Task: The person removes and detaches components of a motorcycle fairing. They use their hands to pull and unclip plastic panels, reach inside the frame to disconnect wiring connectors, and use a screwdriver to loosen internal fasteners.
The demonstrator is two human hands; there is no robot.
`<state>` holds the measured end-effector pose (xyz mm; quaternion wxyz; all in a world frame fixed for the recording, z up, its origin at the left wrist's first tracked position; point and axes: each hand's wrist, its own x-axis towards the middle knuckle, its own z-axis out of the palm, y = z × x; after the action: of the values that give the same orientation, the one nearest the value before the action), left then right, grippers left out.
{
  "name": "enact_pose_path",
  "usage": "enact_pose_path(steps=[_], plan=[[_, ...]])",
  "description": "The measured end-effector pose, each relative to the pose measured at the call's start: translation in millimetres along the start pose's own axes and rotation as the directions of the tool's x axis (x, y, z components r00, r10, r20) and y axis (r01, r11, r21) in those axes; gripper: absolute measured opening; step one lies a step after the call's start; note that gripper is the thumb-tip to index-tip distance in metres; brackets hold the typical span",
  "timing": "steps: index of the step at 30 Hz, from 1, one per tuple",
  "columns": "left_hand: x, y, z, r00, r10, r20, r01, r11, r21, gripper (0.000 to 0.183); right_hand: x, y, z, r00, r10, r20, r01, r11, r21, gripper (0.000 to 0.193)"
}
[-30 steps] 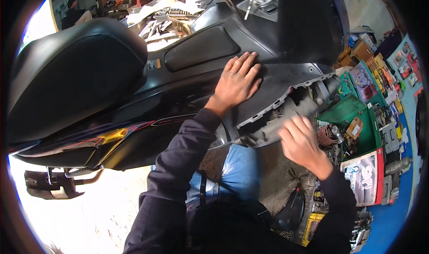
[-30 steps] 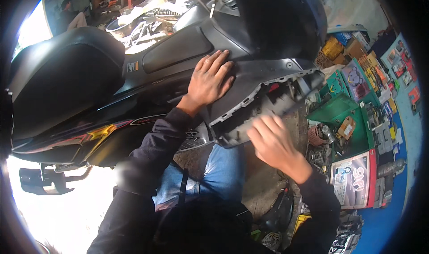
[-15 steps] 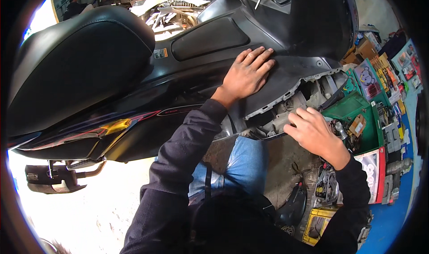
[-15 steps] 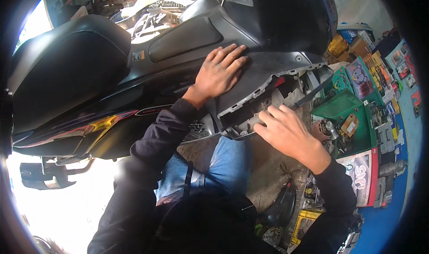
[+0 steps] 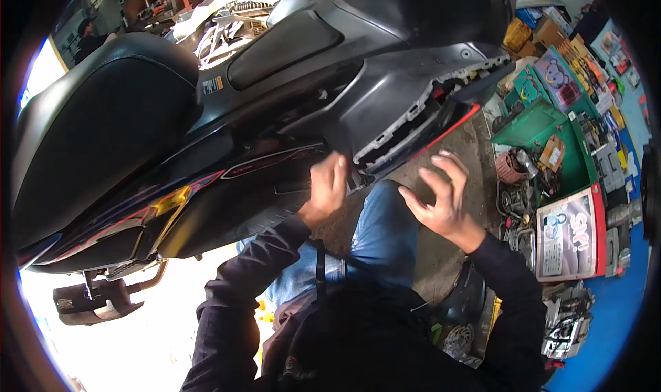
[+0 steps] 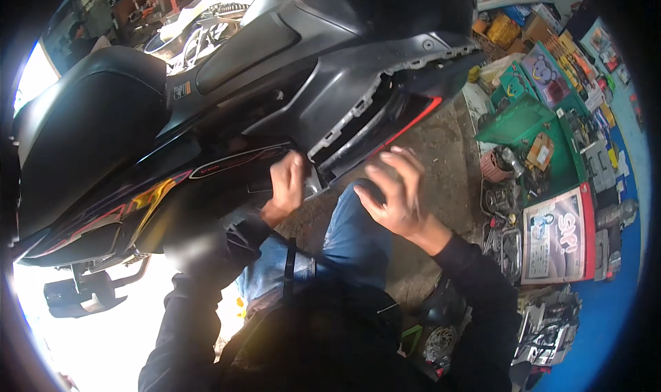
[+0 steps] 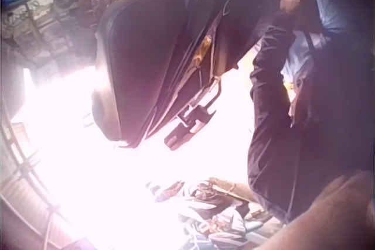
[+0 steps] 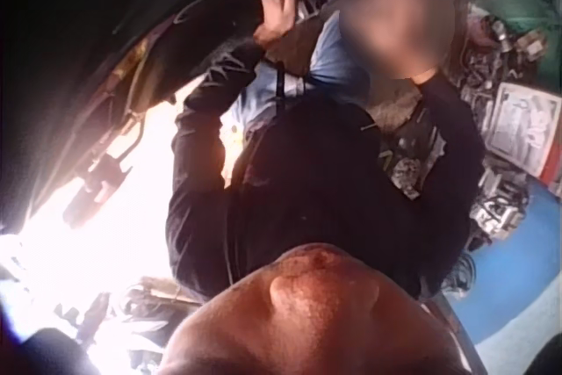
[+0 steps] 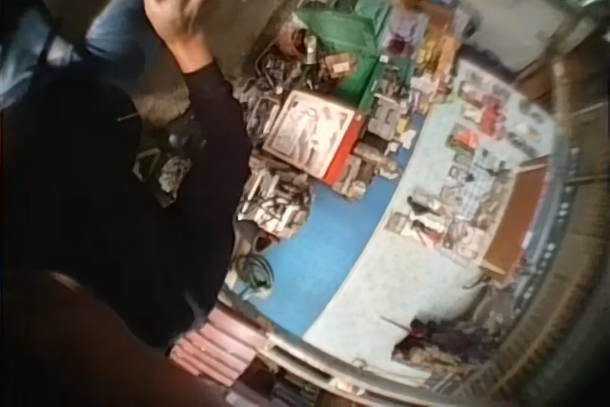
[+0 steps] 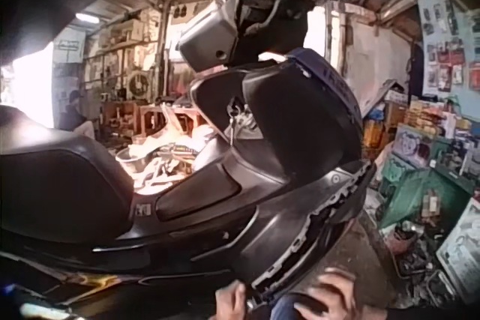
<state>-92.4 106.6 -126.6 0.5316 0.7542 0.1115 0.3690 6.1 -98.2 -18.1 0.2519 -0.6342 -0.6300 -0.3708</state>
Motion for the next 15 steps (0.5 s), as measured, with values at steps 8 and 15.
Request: enact_pose_path(steps=[8, 15], plan=[[-67.9, -37.2, 32.8, 0.976, 0.096, 0.196, -0.136, 0.969, 0.205, 0.043, -71.9, -5.6, 101.3, 0.468, 0.63, 0.619, -0.803, 0.01, 0.596, 0.12], [-57.6, -50.9, 48.5, 0.985, -0.092, 0.148, 0.06, 0.976, 0.209, 0.037, -82.3, -1.2, 147.4, 0.489, 0.706, 0.513, -0.859, 0.287, 0.424, 0.113]])
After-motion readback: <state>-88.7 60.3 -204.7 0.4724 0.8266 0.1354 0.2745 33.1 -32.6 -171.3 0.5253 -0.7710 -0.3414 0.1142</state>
